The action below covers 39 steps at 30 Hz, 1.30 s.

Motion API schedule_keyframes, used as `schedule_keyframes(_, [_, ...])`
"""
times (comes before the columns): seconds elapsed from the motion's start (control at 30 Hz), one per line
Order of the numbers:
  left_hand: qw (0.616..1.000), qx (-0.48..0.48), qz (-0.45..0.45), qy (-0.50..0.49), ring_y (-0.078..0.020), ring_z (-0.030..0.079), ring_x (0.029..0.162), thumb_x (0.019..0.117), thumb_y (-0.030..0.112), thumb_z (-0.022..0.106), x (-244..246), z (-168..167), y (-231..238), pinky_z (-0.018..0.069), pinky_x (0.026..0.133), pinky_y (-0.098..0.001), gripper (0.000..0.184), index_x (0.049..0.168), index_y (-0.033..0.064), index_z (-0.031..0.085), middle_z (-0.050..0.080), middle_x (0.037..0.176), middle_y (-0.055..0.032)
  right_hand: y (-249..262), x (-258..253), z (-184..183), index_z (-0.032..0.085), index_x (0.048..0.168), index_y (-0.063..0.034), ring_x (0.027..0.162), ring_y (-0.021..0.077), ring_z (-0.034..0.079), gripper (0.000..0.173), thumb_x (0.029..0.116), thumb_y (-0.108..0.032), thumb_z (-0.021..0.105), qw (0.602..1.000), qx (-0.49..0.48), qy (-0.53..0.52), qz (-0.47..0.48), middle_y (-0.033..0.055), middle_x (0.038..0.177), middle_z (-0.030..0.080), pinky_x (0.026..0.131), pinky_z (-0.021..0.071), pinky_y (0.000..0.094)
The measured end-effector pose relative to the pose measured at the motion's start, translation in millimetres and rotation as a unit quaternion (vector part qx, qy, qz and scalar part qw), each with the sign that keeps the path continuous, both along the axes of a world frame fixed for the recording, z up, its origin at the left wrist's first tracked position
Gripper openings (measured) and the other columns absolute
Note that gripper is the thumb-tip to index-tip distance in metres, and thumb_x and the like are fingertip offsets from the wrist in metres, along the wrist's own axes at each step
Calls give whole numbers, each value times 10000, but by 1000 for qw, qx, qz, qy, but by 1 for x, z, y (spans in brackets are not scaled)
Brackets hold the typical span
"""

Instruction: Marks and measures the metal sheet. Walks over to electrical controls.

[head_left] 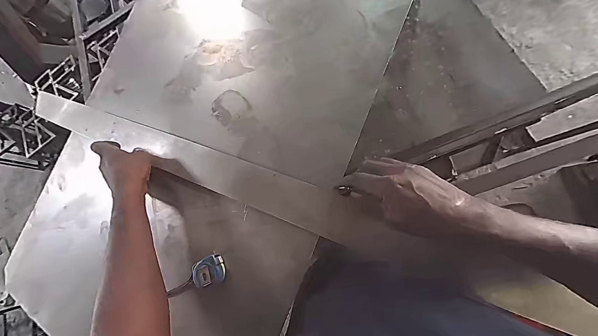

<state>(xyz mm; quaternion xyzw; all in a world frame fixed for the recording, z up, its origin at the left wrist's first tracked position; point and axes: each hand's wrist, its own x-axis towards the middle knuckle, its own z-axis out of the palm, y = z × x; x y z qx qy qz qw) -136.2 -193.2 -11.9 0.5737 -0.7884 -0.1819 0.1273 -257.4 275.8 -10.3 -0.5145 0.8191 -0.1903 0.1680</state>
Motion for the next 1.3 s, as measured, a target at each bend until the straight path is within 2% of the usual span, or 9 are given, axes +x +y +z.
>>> schedule_keyframes(0.03, [998, -31, -24, -44, -568, 549, 1236, 867, 255, 682, -2, 4, 1, 445, 954, -753, 723, 1474, -15, 397, 545, 1334, -388, 1, -1, -2, 697, 1161, -187, 966, 227, 658, 276, 1019, -332, 510, 1000, -3, 17, -11, 21, 1001, 669, 799, 558, 430])
schedule_keyframes(0.1, [990, -65, -61, -106, -631, 376, 1355, 933, 426, 627, -4, 5, -4, 337, 1012, -804, 742, 1484, -16, 400, 369, 1465, -440, 4, -1, -5, 667, 1151, -172, 911, 213, 663, 401, 1033, -503, 474, 999, 8, 9, -36, 10, 923, 670, 777, 546, 421])
schedule_keyframes(0.17, [987, -64, -81, -126, -617, 366, 1379, 970, 624, 508, -6, -4, -15, 298, 1031, -815, 780, 1479, 36, 450, 401, 1465, -421, 2, -4, -4, 617, 1056, -189, 785, 180, 633, 456, 1010, -620, 474, 994, 73, -62, -50, -17, 788, 601, 695, 528, 423])
schedule_keyframes(0.27, [986, -34, -91, -132, -581, 370, 1402, 963, 753, 363, -9, -18, -23, 290, 1039, -814, 827, 1458, 104, 495, 438, 1467, -380, -6, -10, -3, 673, 949, -226, 666, 134, 606, 391, 1010, -584, 528, 971, 127, -193, -53, -43, 712, 600, 608, 495, 426])
schedule_keyframes(0.43, [989, -30, -72, -124, -510, 234, 1514, 847, 892, 366, -18, -24, -18, 187, 1114, -809, 998, 1525, 161, 427, 323, 1592, -328, -13, -14, -4, 656, 869, -192, 624, 130, 579, 342, 1038, -470, 550, 962, 135, -226, -70, -28, 673, 576, 586, 479, 404])
schedule_keyframes(0.63, [992, -30, -62, -106, -463, 188, 1548, 786, 935, 411, -20, -26, -17, 105, 1160, -789, 1088, 1582, 195, 364, 265, 1647, -276, -18, -16, 2, 603, 855, -161, 608, 138, 534, 334, 1074, -392, 502, 960, 145, -227, -80, -11, 654, 514, 579, 442, 376])
schedule_keyframes(0.83, [991, -37, -72, -106, -474, 157, 1551, 695, 1001, 430, -18, -30, -23, 96, 1145, -809, 1185, 1582, 219, 371, 247, 1649, -283, -22, -16, -3, 613, 884, -165, 620, 137, 556, 301, 1072, -376, 508, 961, 128, -225, -95, -13, 669, 538, 587, 459, 380])
schedule_keyframes(1.03, [991, -39, -88, -97, -472, 141, 1557, 677, 1002, 469, -16, -32, -26, 65, 1135, -830, 1199, 1595, 236, 367, 218, 1671, -261, -29, -11, 1, 618, 935, -148, 680, 169, 574, 269, 1071, -347, 499, 964, 131, -207, -105, 8, 721, 555, 631, 470, 419])
schedule_keyframes(1.3, [991, -31, -63, -112, -399, 147, 1575, 585, 1062, 435, -20, -32, -26, 64, 1156, -803, 1254, 1601, 332, 346, 213, 1697, -177, -22, -9, -13, 568, 877, -173, 605, 127, 507, 268, 1035, -376, 495, 969, 84, -196, -122, -27, 671, 484, 565, 415, 375])
